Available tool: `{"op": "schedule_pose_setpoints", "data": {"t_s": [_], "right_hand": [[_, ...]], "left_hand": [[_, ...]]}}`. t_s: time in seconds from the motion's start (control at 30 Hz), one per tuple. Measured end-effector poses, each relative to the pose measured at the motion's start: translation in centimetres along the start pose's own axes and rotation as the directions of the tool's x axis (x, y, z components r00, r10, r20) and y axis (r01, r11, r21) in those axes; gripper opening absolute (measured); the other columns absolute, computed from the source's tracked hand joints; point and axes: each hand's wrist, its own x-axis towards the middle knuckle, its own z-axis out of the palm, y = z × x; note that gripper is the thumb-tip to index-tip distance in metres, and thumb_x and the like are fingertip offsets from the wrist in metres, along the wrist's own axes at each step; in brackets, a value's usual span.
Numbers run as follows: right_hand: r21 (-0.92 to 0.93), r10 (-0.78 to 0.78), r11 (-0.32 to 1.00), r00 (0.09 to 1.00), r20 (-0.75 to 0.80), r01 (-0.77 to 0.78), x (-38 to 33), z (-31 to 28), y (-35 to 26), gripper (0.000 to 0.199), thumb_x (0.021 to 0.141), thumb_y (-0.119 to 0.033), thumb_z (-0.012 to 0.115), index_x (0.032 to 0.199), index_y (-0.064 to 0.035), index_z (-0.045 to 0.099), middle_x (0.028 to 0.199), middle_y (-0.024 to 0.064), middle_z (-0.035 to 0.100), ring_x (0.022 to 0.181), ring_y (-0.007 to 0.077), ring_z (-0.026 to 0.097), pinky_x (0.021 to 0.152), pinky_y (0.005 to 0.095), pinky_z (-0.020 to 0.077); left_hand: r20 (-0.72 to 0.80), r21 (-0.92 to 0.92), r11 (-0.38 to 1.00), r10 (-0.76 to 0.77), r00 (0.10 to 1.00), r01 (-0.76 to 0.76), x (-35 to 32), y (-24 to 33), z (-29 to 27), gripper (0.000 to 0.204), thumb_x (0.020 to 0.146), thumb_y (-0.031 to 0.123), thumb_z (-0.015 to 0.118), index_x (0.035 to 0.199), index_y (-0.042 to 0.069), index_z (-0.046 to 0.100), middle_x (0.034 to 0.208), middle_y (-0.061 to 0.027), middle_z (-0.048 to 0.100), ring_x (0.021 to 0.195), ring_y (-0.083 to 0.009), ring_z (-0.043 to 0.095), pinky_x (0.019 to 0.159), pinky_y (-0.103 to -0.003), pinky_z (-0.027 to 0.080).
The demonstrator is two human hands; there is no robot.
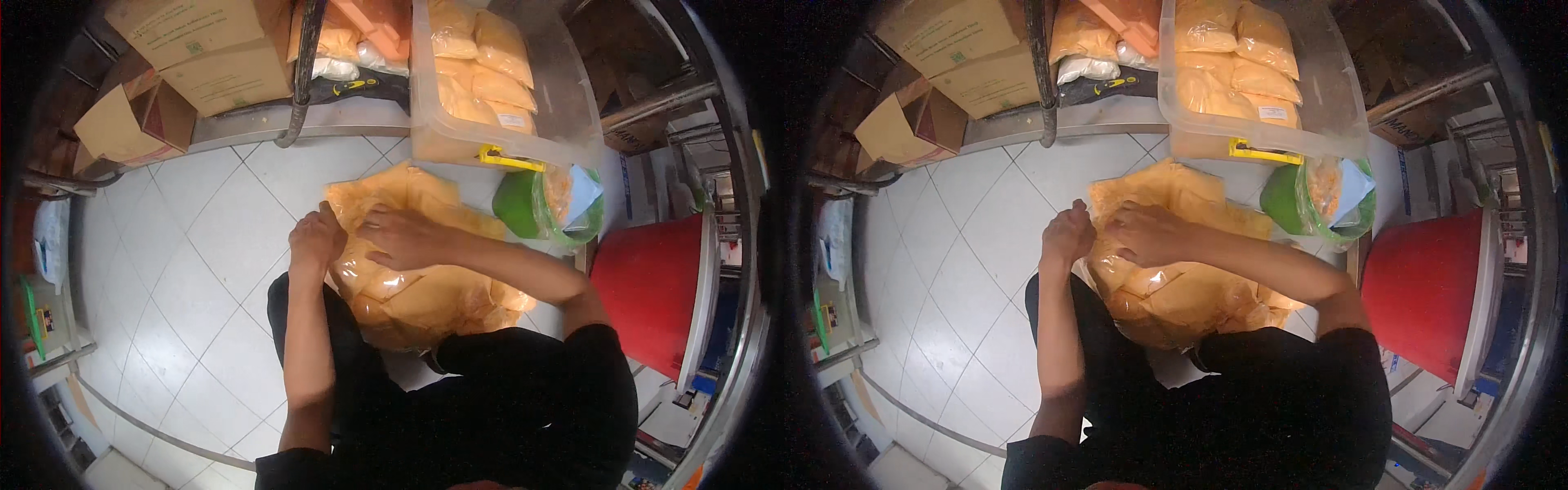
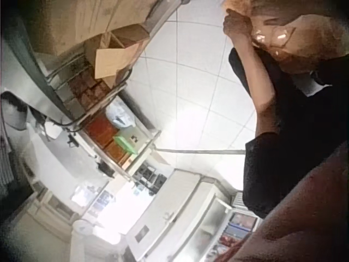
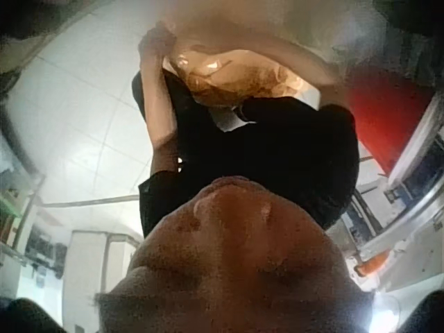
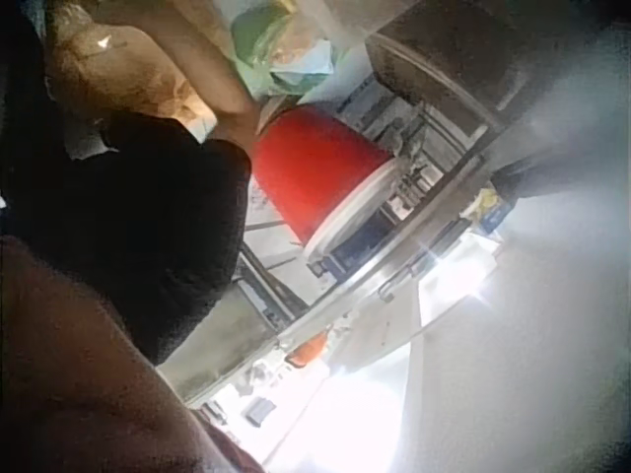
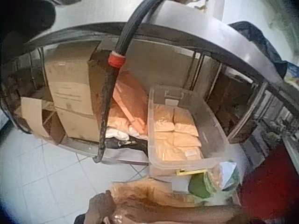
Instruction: The person organizes sealed bags of food by taking them from a workspace, placing them into a plastic bin on a shelf, and then moving a large red container under the counter.
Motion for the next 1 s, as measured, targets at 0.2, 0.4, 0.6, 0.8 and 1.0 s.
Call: {"op": "schedule_pose_setpoints", "data": {"t_s": [0.2, 0.4, 0.6, 0.8, 1.0], "right_hand": [[-0.008, -0.087, 0.996, 0.974, 0.211, 0.091, 1.9, 5.1, 6.0, 0.048, 0.085, -0.03, 0.068, 0.128, -0.0126, 0.056, 0.12, 0.0175, 0.059, 0.113, 0.0385, 0.057, 0.092, 0.0487, 0.0477], [0.05, 0.217, 0.975, 0.975, -0.04, -0.215, -3.3, -4.8, -1.2, 0.039, 0.092, -0.035, 0.063, 0.115, -0.005, 0.061, 0.099, 0.022, 0.065, 0.092, 0.0414, 0.063, 0.076, 0.0483, 0.051], [0.515, 0.663, 0.714, 0.694, -0.28, -0.474, -9.9, -21.1, -6.2, 0.036, 0.089, -0.029, 0.073, 0.113, -0.0025, 0.069, 0.091, 0.005, 0.071, 0.076, 0.0111, 0.063, 0.069, 0.03, 0.0526], [0.071, 0.365, 0.923, 0.804, -0.469, -0.377, -8.7, -31.5, -0.9, 0.034, 0.089, -0.027, 0.07, 0.106, 0.0018, 0.07, 0.09, 0.0094, 0.072, 0.081, 0.0161, 0.067, 0.075, 0.031, 0.0516], [-0.518, 0.719, 0.581, 0.694, -0.035, -0.628, -5.6, -25.4, 17.8, 0.059, 0.093, -0.053, 0.056, 0.137, -0.0132, 0.055, 0.114, 0.0222, 0.065, 0.102, 0.0364, 0.064, 0.088, 0.0442, 0.0498]], "left_hand": [[-0.179, -0.089, 0.996, -0.047, 0.983, 0.031, -0.1, -0.5, -1.3, 0.035, 0.087, 0.018, 0.052, 0.117, -0.001, 0.055, 0.092, -0.0238, 0.07, 0.088, -0.041, 0.069, 0.08, -0.049, 0.055], [-0.656, -0.541, 0.813, -0.25, 0.712, -0.214, -1.5, -1.6, -4.6, 0.033, 0.085, -0.003, 0.048, 0.117, 0.0, 0.048, 0.079, -0.0142, 0.071, 0.071, -0.0337, 0.069, 0.068, -0.042, 0.052], [-0.555, -0.525, 0.823, -0.138, 0.82, -0.216, 0.0, -0.9, -2.2, 0.03, 0.088, 0.001, 0.05, 0.119, 0.001, 0.046, 0.078, -0.0174, 0.07, 0.073, -0.0383, 0.068, 0.067, -0.046, 0.052], [-0.461, -0.436, 0.88, -0.039, 0.887, -0.188, 0.3, 1.0, -1.7, 0.034, 0.089, 0.005, 0.056, 0.121, 0.0, 0.046, 0.077, -0.0147, 0.07, 0.073, -0.0334, 0.069, 0.069, -0.044, 0.052], [-0.406, -0.441, 0.884, -0.045, 0.913, -0.152, -0.2, 1.7, -2.2, 0.037, 0.089, 0.009, 0.062, 0.121, -0.001, 0.046, 0.078, -0.0156, 0.071, 0.071, -0.033, 0.069, 0.066, -0.043, 0.053]]}}
